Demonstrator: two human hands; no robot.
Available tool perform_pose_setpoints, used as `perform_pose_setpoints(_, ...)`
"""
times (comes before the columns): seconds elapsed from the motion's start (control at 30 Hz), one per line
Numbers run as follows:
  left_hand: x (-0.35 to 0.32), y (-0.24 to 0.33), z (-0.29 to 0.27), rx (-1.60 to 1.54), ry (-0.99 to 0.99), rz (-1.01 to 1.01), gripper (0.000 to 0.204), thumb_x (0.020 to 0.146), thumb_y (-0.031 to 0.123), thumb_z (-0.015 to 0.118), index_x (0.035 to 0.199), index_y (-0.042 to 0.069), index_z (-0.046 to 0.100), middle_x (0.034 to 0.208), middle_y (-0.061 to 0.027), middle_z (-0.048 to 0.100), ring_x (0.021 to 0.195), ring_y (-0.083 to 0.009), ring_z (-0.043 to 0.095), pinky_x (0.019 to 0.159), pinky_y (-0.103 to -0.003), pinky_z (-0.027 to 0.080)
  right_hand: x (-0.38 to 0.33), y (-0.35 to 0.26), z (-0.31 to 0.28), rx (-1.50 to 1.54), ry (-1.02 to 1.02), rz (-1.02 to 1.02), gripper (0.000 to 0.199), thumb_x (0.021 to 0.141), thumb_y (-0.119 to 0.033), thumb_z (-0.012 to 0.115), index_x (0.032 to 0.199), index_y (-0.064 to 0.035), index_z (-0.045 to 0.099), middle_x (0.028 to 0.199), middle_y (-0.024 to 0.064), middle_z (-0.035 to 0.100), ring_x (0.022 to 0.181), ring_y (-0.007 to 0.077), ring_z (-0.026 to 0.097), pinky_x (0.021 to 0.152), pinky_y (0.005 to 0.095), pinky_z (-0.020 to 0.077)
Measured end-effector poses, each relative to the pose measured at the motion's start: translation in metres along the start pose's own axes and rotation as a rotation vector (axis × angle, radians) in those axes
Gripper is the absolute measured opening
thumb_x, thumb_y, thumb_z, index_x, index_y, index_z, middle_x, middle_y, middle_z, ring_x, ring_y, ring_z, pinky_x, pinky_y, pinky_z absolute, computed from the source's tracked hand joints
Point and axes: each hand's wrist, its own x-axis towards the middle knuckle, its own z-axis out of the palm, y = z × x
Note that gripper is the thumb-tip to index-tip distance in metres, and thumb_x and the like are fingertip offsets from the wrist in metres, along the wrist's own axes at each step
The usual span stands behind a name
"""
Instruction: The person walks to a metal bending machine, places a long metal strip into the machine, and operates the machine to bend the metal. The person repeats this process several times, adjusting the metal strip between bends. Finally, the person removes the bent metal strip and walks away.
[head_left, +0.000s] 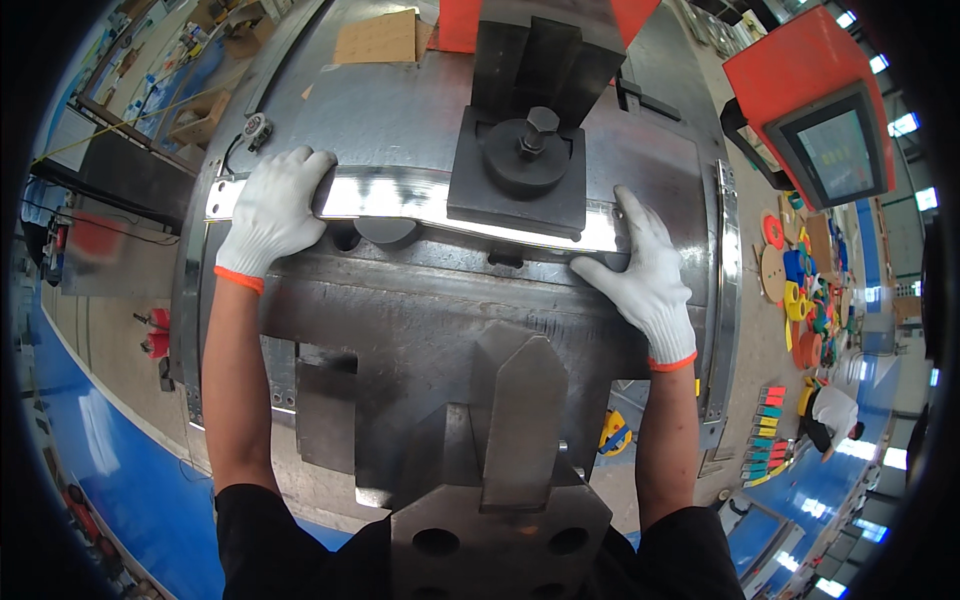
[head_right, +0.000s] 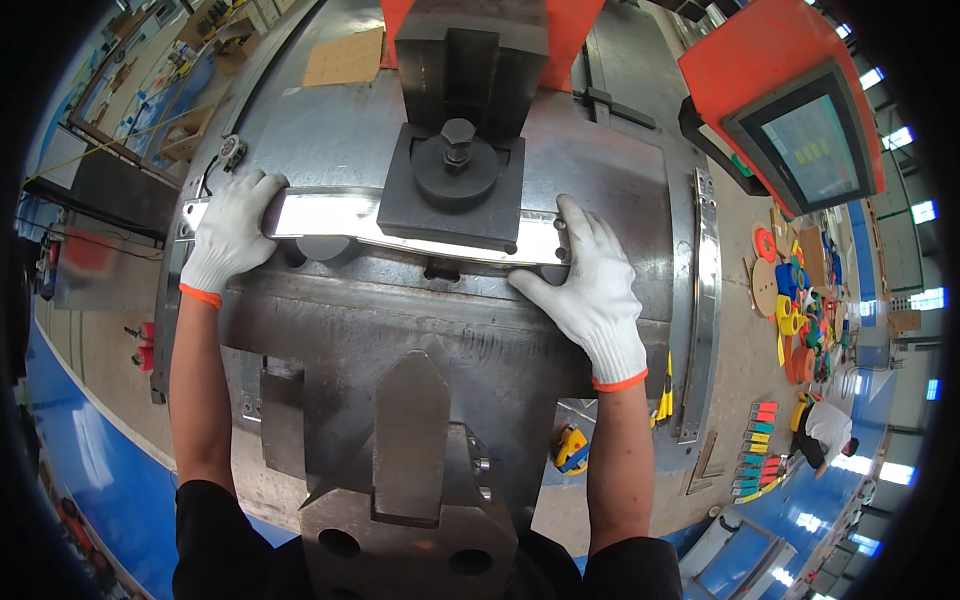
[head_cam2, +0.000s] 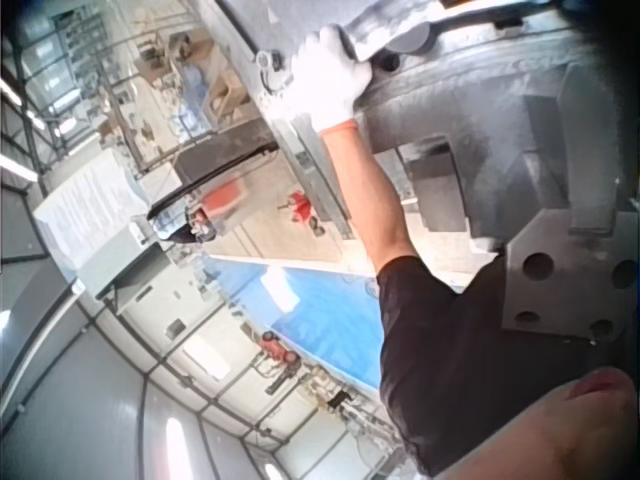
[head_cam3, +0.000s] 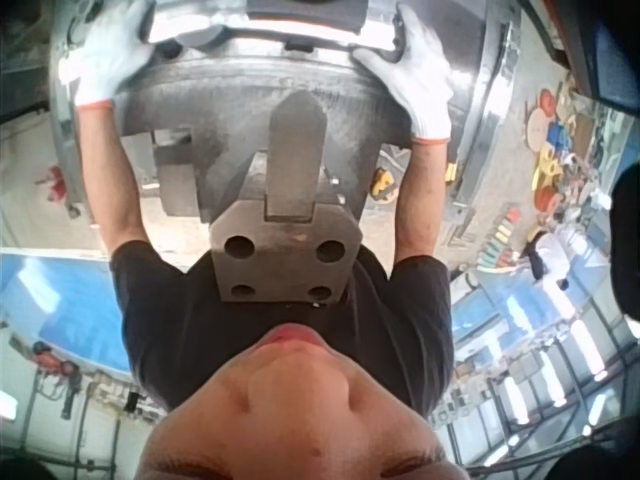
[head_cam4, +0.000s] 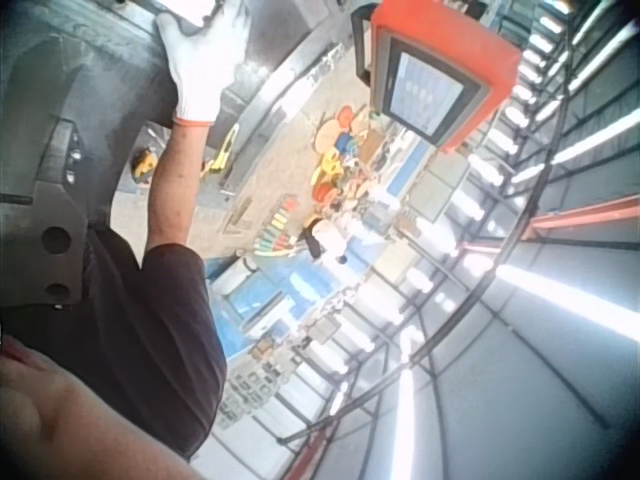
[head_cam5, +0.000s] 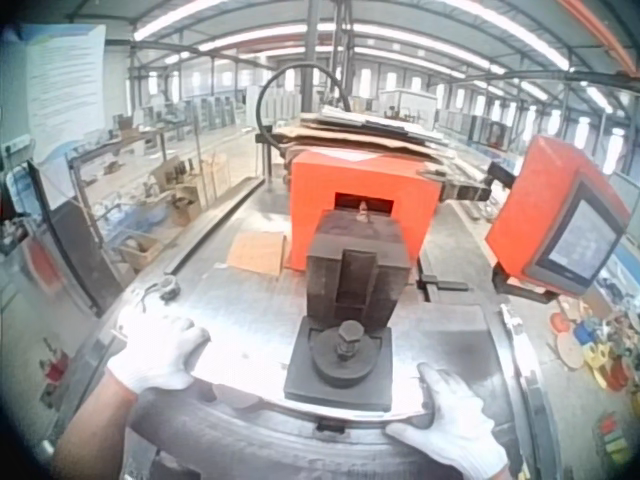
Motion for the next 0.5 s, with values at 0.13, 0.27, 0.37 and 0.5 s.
perform_pose_setpoints(0.13, 0.0005, -0.0001, -0.0023, -0.004, 0.001, 0.017, 0.043, 0.078, 0.007, 0.071, 0.12, 0.006, 0.066, 0.106, -0.0167, 0.066, 0.105, -0.039, 0.064, 0.093, -0.047, 0.052, -0.0004, 0.0036, 0.0008, -0.015, -0.009, -0.007, 0.098, 0.072, -0.037, 0.092, 0.156, -0.0088, 0.048, 0.145, 0.0285, 0.058, 0.138, 0.0436, 0.056, 0.117, 0.048, 0.0461)
perform_pose_setpoints(0.27, 0.0001, -0.0012, -0.001, 0.013, 0.056, 0.062, 0.044, 0.076, 0.008, 0.069, 0.119, 0.004, 0.067, 0.1, -0.018, 0.066, 0.097, -0.0398, 0.066, 0.089, -0.047, 0.053, 0.0002, 0.0074, 0.0028, -0.025, -0.008, -0.013, 0.099, 0.073, -0.039, 0.092, 0.156, -0.0096, 0.048, 0.146, 0.0293, 0.057, 0.139, 0.0443, 0.055, 0.118, 0.0483, 0.0456)
perform_pose_setpoints(0.37, 0.0011, -0.0009, -0.001, 0.024, 0.052, 0.067, 0.045, 0.075, 0.007, 0.069, 0.119, 0.003, 0.067, 0.1, -0.0182, 0.066, 0.097, -0.0397, 0.066, 0.089, -0.047, 0.053, -0.0005, 0.0069, 0.0018, -0.027, -0.007, -0.01, 0.099, 0.072, -0.039, 0.092, 0.156, -0.0099, 0.048, 0.145, 0.0293, 0.057, 0.139, 0.0443, 0.055, 0.117, 0.0484, 0.0458)
perform_pose_setpoints(0.5, 0.0012, -0.0024, 0.0007, 0.03, 0.032, 0.057, 0.045, 0.074, 0.006, 0.069, 0.12, 0.003, 0.067, 0.1, -0.0183, 0.066, 0.097, -0.0397, 0.066, 0.089, -0.047, 0.053, -0.0007, 0.0057, 0.0022, -0.022, -0.001, -0.016, 0.098, 0.072, -0.038, 0.092, 0.156, -0.0098, 0.048, 0.143, 0.0284, 0.059, 0.136, 0.0433, 0.057, 0.116, 0.0478, 0.0473)
